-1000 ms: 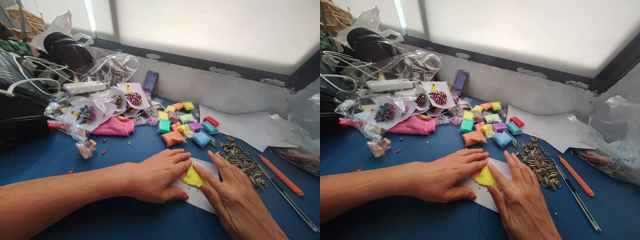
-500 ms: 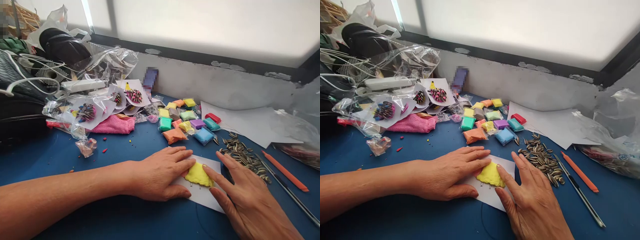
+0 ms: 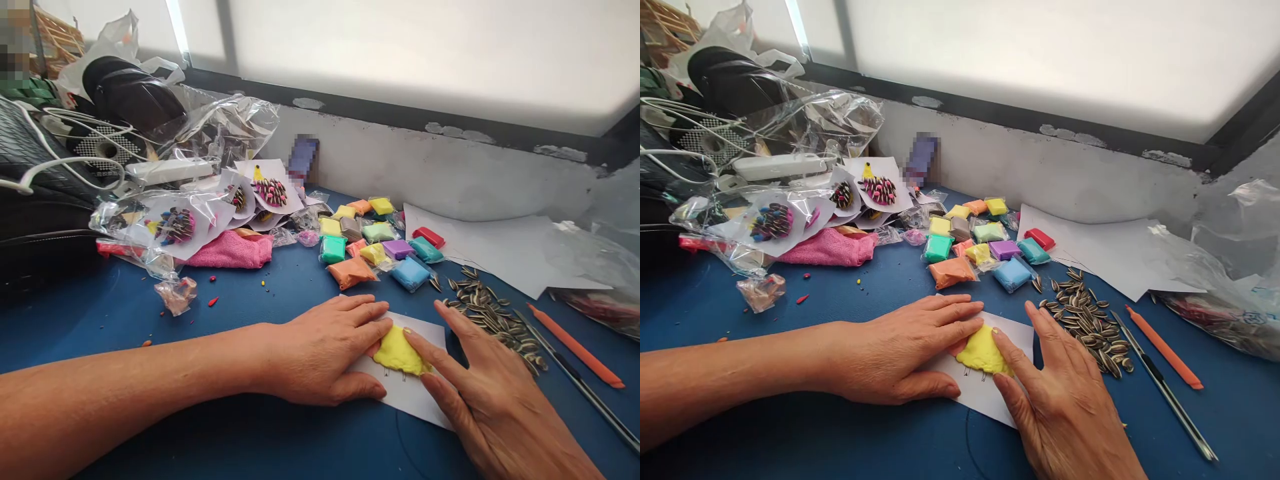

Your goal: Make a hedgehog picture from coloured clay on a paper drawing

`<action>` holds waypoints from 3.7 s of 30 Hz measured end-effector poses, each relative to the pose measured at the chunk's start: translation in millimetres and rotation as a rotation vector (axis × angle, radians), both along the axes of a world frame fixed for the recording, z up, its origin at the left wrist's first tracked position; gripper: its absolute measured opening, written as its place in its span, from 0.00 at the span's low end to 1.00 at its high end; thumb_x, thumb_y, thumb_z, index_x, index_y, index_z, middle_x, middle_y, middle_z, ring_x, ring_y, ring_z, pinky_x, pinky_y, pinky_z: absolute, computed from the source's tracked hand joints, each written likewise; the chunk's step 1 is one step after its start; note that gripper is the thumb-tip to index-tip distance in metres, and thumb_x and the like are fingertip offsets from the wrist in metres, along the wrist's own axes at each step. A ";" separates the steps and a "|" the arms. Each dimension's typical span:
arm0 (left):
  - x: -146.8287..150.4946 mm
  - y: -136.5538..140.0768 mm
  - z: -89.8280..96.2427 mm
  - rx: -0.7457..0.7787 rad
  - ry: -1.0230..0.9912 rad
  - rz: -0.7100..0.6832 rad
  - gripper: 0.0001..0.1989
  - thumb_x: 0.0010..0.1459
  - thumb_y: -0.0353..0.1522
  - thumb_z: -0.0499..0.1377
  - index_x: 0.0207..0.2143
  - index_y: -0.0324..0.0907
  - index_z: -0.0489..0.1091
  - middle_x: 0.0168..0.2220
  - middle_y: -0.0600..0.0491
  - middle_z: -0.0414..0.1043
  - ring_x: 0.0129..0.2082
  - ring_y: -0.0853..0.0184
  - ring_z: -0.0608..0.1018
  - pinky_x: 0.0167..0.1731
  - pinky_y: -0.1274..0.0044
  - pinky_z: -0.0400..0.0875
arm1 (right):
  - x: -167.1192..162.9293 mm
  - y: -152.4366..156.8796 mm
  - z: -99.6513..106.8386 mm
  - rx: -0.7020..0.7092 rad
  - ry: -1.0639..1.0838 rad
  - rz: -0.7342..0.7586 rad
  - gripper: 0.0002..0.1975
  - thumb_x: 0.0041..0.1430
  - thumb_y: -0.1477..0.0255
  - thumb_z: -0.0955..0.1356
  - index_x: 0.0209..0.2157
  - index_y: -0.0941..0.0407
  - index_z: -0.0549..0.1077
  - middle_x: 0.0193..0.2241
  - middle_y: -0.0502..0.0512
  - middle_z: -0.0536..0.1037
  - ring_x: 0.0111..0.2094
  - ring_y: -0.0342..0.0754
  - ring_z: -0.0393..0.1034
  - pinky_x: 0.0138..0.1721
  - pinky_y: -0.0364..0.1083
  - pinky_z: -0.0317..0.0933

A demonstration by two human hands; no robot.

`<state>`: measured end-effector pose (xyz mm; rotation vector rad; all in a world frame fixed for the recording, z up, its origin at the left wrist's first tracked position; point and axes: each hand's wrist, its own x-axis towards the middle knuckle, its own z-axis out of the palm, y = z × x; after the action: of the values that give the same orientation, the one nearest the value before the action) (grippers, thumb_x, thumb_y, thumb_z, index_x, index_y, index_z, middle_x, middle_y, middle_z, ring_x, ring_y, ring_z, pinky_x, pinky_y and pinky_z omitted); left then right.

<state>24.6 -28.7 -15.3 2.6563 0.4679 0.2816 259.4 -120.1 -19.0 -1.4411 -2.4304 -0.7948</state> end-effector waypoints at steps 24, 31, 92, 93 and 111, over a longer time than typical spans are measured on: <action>-2.1 1.6 -1.3 -0.079 -0.026 -0.015 0.40 0.62 0.47 0.56 0.67 0.31 0.51 0.68 0.37 0.50 0.69 0.53 0.52 0.67 0.63 0.48 | 11.7 -6.2 13.2 -0.017 0.204 -0.009 0.12 0.65 0.62 0.62 0.28 0.51 0.62 0.49 0.62 0.74 0.55 0.57 0.68 0.50 0.55 0.62; -0.6 2.5 -1.2 -0.065 -0.059 -0.026 0.38 0.62 0.45 0.57 0.66 0.32 0.52 0.67 0.35 0.52 0.69 0.52 0.55 0.66 0.61 0.51 | 6.1 -7.0 20.5 -0.014 0.274 0.010 0.10 0.62 0.70 0.63 0.25 0.51 0.62 0.45 0.59 0.75 0.52 0.55 0.71 0.45 0.52 0.66; 0.6 2.2 2.2 -0.056 -0.038 -0.014 0.35 0.62 0.45 0.58 0.65 0.34 0.55 0.65 0.39 0.57 0.67 0.55 0.59 0.66 0.66 0.50 | 8.5 -5.6 -1.1 0.037 -0.039 0.112 0.18 0.66 0.69 0.61 0.52 0.61 0.72 0.56 0.74 0.65 0.55 0.65 0.63 0.45 0.61 0.65; 0.7 2.2 2.4 -0.055 -0.039 -0.014 0.35 0.62 0.45 0.58 0.65 0.35 0.55 0.65 0.39 0.58 0.67 0.56 0.59 0.66 0.66 0.50 | 8.5 -5.1 -1.2 0.037 -0.053 0.103 0.18 0.66 0.69 0.60 0.52 0.61 0.73 0.55 0.75 0.66 0.54 0.66 0.63 0.43 0.61 0.65; 0.2 2.9 1.3 -0.028 -0.038 -0.019 0.36 0.62 0.46 0.58 0.65 0.32 0.55 0.65 0.37 0.57 0.66 0.55 0.60 0.66 0.66 0.52 | 5.8 -8.1 0.4 0.028 -0.033 0.048 0.20 0.67 0.66 0.59 0.47 0.61 0.77 0.53 0.73 0.71 0.53 0.65 0.69 0.41 0.61 0.71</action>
<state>24.8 -25.7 -14.1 2.6221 0.4320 0.3166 265.2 -128.3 -18.7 -1.3644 -2.4579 -0.8455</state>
